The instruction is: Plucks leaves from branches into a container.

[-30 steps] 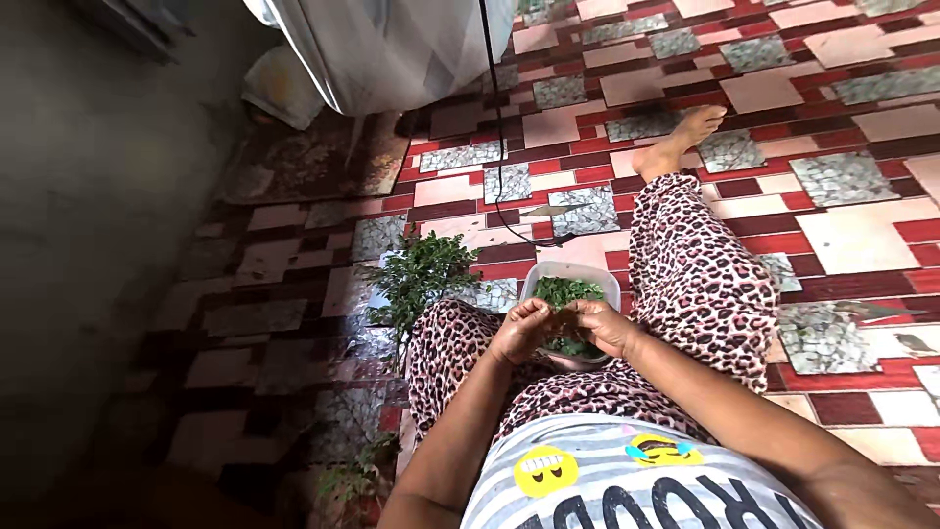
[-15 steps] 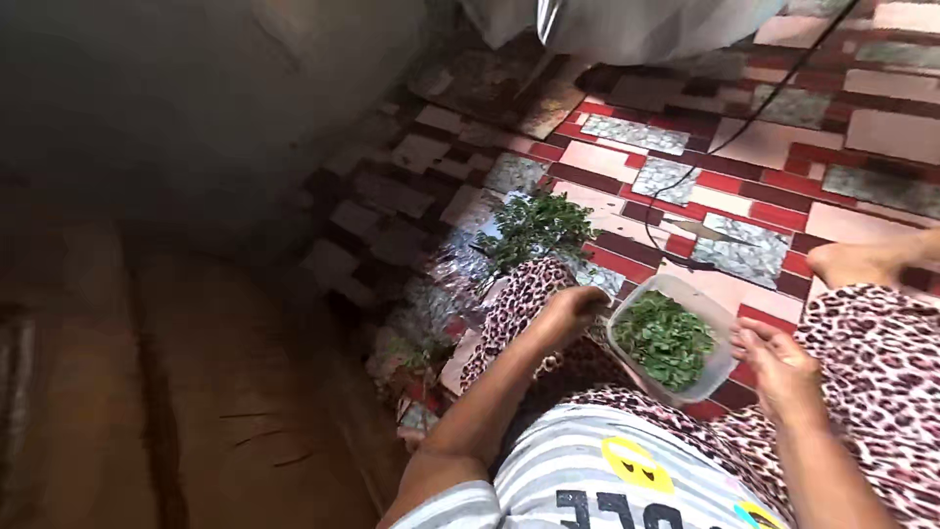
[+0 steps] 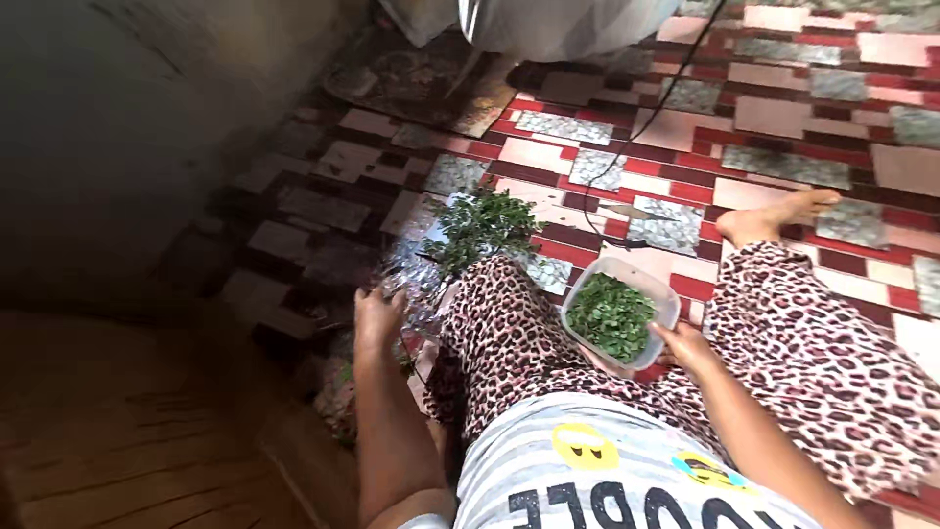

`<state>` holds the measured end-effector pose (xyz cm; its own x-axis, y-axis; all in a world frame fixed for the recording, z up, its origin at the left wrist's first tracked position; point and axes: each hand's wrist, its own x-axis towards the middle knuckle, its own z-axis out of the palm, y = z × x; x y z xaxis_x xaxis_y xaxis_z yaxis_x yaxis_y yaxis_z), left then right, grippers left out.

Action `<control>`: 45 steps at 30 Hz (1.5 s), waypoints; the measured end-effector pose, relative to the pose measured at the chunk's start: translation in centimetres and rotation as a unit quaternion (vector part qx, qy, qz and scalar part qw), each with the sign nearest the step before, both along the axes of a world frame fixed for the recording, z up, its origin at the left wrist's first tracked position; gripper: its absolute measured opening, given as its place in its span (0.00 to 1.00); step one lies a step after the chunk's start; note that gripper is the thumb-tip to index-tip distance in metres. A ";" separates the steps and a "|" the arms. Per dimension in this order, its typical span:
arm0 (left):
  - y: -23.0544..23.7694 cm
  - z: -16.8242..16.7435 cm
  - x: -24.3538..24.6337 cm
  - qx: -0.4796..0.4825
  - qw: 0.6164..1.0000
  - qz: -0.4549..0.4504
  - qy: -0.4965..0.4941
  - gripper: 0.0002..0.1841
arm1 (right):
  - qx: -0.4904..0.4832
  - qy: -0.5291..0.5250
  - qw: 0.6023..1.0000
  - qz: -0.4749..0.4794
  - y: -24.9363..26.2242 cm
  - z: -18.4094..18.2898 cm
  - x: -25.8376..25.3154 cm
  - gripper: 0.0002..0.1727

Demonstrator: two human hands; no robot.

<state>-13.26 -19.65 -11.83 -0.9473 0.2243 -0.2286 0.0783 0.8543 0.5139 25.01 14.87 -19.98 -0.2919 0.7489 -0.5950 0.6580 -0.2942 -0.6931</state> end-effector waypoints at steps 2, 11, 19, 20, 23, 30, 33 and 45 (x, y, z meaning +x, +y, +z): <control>-1.2 -1.0 -0.9 -0.021 0.999 0.036 -0.009 0.32 | -0.030 -0.003 1.000 -0.002 -0.5 0.1 -0.2 0.30; 0.6 -3.3 0.3 0.181 0.982 -0.019 -0.051 0.31 | 0.094 -0.026 0.995 0.017 -1.7 1.6 -0.5 0.23; 6.1 -9.2 2.3 0.204 0.958 -0.059 -0.194 0.32 | 0.149 0.024 0.988 -0.013 -3.4 6.6 1.6 0.21; 5.9 -9.4 2.2 0.209 0.953 -0.058 -0.209 0.33 | 0.147 0.034 0.988 -0.021 -3.6 7.1 2.2 0.21; 5.0 -10.3 1.9 0.232 0.941 -0.058 -0.239 0.36 | 0.158 0.074 0.983 -0.053 -4.2 9.8 4.2 0.23; 2.7 -10.8 3.4 0.199 0.924 0.003 -0.328 0.49 | 0.293 0.085 0.949 -0.082 -6.0 18.5 11.0 0.25; 2.5 -10.1 4.0 0.165 0.931 -0.002 -0.325 0.51 | 0.311 0.080 0.944 -0.076 -5.9 20.3 12.0 0.23; 2.0 -10.6 3.9 0.081 0.959 -0.035 -0.268 0.48 | 0.172 -0.010 0.985 0.007 3.4 10.7 1.7 0.24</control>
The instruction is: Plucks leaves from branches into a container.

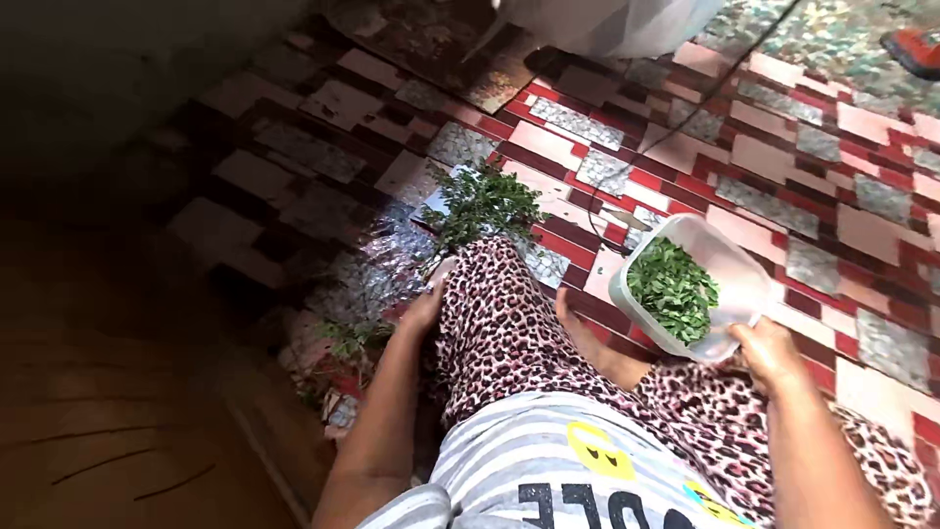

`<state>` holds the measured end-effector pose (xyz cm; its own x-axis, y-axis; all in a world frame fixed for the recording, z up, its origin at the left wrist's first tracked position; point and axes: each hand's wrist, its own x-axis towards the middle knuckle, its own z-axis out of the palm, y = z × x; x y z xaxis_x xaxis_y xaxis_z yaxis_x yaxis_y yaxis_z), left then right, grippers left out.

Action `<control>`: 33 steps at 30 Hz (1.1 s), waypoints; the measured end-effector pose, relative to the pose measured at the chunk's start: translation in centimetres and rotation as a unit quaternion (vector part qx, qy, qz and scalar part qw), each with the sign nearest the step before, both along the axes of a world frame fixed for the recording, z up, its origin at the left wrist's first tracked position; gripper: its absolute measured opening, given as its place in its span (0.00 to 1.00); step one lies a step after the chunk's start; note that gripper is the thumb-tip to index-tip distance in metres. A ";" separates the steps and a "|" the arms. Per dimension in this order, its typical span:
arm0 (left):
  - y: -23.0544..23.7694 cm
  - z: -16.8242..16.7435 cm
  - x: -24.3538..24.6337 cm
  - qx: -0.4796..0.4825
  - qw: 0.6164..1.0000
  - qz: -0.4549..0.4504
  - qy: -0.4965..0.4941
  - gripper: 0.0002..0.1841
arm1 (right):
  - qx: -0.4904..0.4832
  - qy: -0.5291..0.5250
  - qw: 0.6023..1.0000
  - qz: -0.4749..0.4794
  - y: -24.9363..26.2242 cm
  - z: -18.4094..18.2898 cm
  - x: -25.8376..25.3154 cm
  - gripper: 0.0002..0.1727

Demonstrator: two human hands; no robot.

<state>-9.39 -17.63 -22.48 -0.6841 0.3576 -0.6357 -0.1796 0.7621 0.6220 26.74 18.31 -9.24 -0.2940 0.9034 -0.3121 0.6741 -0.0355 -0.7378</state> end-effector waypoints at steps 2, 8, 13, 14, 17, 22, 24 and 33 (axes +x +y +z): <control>-0.2 0.5 0.2 -0.010 0.999 -0.026 0.029 0.45 | -0.015 -0.026 1.000 0.008 0.8 -2.1 -2.1 0.26; -1.5 0.9 -0.8 0.145 0.974 0.118 0.129 0.15 | -0.048 -0.051 0.996 0.052 2.3 -7.3 -5.5 0.26; 1.8 1.9 -7.0 0.137 0.958 0.101 0.233 0.14 | -0.052 -0.039 0.997 0.052 3.1 -8.9 -5.7 0.24; 3.0 1.8 -8.3 0.113 0.962 0.075 0.236 0.15 | -0.056 -0.034 0.997 0.048 3.1 -9.1 -5.5 0.24; 6.6 1.1 -10.5 0.023 0.977 0.012 0.211 0.17 | -0.066 -0.022 0.997 0.045 2.6 -9.6 -5.3 0.23; 9.7 0.8 -10.8 -0.092 0.973 -0.046 0.208 0.15 | -0.066 -0.031 0.996 0.059 1.9 -10.2 -5.4 0.21; 9.4 0.2 -10.8 -0.086 0.975 -0.042 0.201 0.17 | -0.066 -0.036 0.995 0.069 1.9 -10.4 -5.6 0.22; 7.8 0.6 -9.4 0.090 0.960 0.107 0.243 0.13 | -0.091 -0.057 0.990 0.090 2.0 -10.9 -5.7 0.21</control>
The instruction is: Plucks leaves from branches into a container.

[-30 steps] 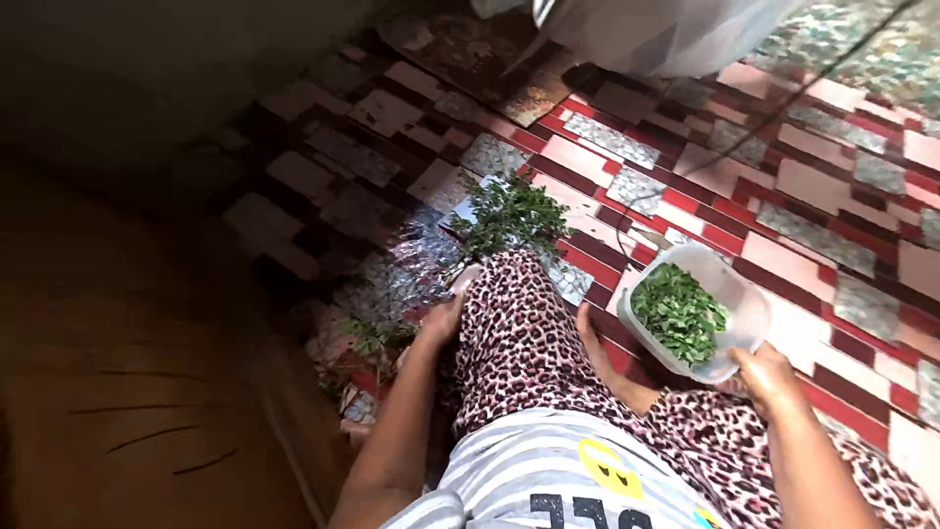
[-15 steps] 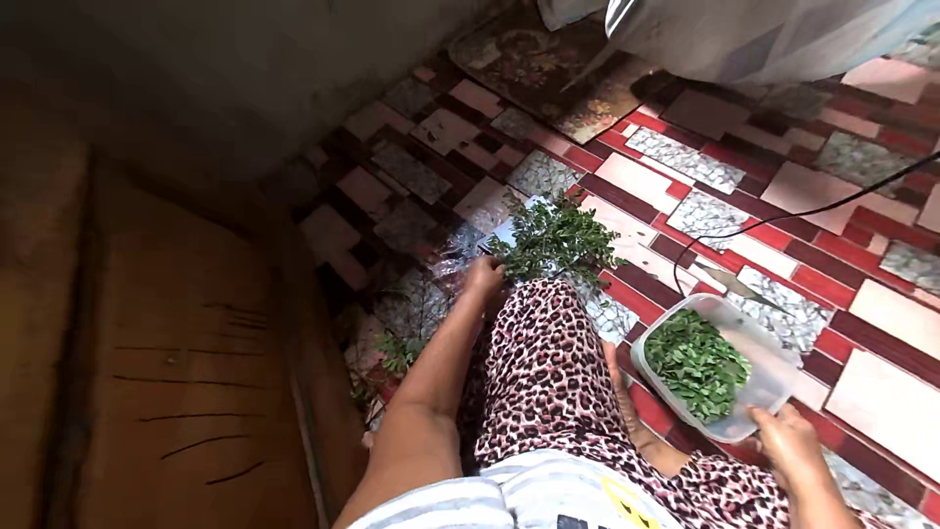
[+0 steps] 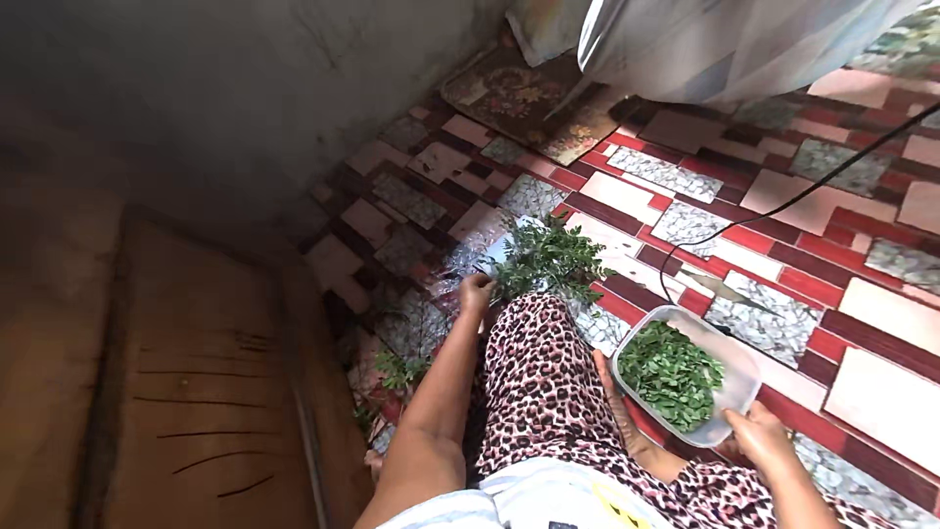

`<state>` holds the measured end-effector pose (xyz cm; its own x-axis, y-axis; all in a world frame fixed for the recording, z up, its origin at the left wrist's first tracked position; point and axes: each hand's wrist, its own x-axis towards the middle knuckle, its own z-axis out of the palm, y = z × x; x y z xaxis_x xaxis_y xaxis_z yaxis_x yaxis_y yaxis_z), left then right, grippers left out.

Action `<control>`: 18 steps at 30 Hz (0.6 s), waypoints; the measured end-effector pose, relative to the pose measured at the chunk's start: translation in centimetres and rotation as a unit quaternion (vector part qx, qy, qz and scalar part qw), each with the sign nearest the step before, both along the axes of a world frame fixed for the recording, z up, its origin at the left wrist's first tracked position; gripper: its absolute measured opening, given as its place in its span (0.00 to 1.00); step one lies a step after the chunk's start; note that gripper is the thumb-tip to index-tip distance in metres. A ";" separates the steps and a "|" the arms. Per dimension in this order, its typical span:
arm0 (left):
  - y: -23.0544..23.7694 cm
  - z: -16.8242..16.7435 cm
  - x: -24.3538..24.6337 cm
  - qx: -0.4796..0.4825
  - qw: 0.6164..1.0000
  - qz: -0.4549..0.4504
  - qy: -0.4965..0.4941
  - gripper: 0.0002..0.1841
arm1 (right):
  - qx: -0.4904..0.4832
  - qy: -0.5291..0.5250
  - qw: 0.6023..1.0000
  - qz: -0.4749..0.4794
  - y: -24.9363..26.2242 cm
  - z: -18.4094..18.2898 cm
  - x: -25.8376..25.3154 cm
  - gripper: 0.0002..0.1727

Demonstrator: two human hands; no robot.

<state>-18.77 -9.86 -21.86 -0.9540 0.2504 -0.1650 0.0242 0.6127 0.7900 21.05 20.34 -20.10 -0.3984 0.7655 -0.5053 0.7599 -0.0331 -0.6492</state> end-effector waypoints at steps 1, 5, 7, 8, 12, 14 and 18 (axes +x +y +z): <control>-0.2 0.7 0.4 0.040 0.999 0.014 0.027 0.12 | -0.009 -0.001 1.000 -0.002 0.0 0.1 -0.1 0.21; -0.6 4.0 2.4 0.224 0.964 0.048 0.132 0.10 | -0.041 -0.004 0.999 -0.006 0.3 0.5 0.0 0.26; 0.0 5.9 4.0 0.295 0.945 0.056 0.129 0.10 | -0.047 -0.019 0.999 -0.008 0.6 1.3 0.2 0.33; 0.4 6.9 4.9 0.323 0.939 0.042 0.107 0.11 | -0.048 -0.012 0.999 -0.015 1.1 1.6 0.4 0.35; 3.9 10.8 11.1 0.431 0.895 -0.015 -0.117 0.16 | -0.010 0.038 0.998 -0.048 2.8 3.1 1.9 0.38; 6.5 11.1 14.9 0.456 0.856 -0.047 -0.239 0.17 | 0.015 0.065 0.996 -0.061 3.4 3.1 2.5 0.34; 11.2 7.6 20.5 0.460 0.807 -0.062 -0.367 0.12 | 0.067 0.148 0.984 -0.075 3.7 2.2 2.7 0.26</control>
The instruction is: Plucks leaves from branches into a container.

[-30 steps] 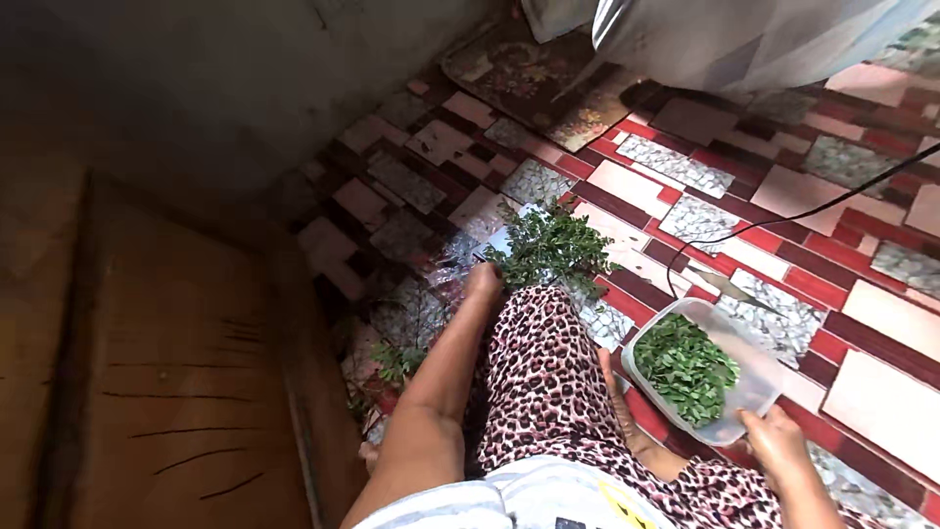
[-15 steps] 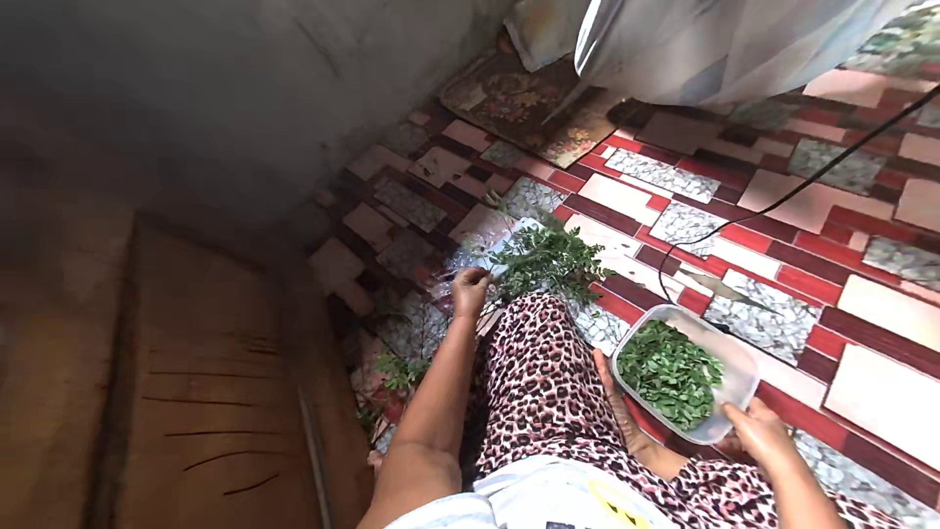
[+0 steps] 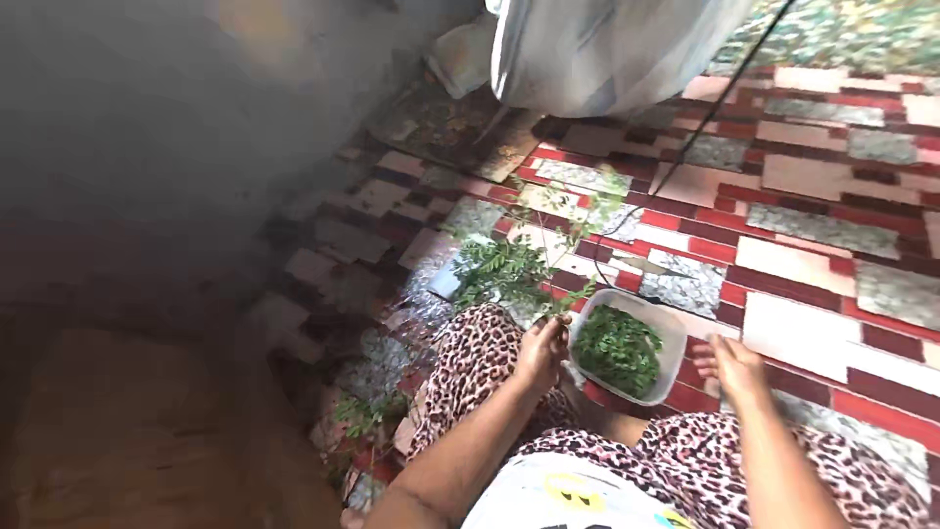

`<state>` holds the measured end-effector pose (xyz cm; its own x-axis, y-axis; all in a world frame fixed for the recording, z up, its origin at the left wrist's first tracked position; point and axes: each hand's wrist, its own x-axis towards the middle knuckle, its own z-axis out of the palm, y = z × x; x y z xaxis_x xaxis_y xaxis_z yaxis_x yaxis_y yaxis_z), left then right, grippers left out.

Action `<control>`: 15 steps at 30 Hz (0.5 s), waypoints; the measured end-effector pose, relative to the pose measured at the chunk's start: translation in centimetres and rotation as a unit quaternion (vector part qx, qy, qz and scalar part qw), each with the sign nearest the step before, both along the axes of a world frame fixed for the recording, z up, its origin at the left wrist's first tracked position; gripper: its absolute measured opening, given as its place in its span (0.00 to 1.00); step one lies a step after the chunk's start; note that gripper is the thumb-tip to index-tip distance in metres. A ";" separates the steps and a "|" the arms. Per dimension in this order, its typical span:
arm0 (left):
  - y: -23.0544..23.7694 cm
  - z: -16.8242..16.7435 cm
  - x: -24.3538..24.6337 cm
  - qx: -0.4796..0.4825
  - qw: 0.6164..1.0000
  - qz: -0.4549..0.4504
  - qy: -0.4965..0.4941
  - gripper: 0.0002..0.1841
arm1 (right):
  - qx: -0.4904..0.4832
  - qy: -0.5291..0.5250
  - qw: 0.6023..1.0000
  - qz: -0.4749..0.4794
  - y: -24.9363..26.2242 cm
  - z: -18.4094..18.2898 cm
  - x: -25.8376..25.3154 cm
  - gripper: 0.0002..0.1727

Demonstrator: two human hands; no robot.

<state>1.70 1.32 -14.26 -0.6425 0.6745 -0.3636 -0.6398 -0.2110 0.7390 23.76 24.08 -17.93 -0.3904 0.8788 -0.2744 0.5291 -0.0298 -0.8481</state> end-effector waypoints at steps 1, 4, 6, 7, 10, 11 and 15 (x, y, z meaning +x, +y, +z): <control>0.6 -0.8 0.5 -0.013 1.000 0.005 -0.012 0.09 | 0.019 0.014 1.000 0.001 -0.2 -0.2 0.0 0.25; 1.1 -1.7 0.4 -0.041 0.998 0.005 -0.042 0.05 | 0.052 0.021 0.998 0.003 -0.7 -0.8 0.4 0.22; 1.1 -1.6 0.2 -0.037 0.998 -0.006 -0.050 0.06 | 0.066 0.029 0.997 -0.008 -0.6 -1.2 0.6 0.21; 1.1 -1.7 0.2 -0.022 0.998 -0.012 -0.052 0.08 | 0.069 0.036 0.997 -0.018 -0.4 -1.5 0.6 0.20; 0.2 -2.2 0.6 0.042 0.997 -0.053 -0.038 0.12 | 0.075 0.038 0.995 -0.049 -0.3 -1.6 0.0 0.19; -0.1 -2.4 0.7 0.056 0.995 -0.068 -0.035 0.12 | 0.078 0.033 0.995 -0.053 -0.4 -1.5 -0.3 0.19; -0.7 -1.7 1.2 0.045 0.990 -0.125 -0.034 0.15 | 0.099 0.038 0.993 -0.043 -1.9 -0.8 -1.4 0.18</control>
<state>2.89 0.57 -15.92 -0.4263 0.8417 -0.3316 -0.7288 -0.1023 0.6771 22.35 22.18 -18.69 -0.3240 0.9438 -0.0650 0.4662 0.0995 -0.8791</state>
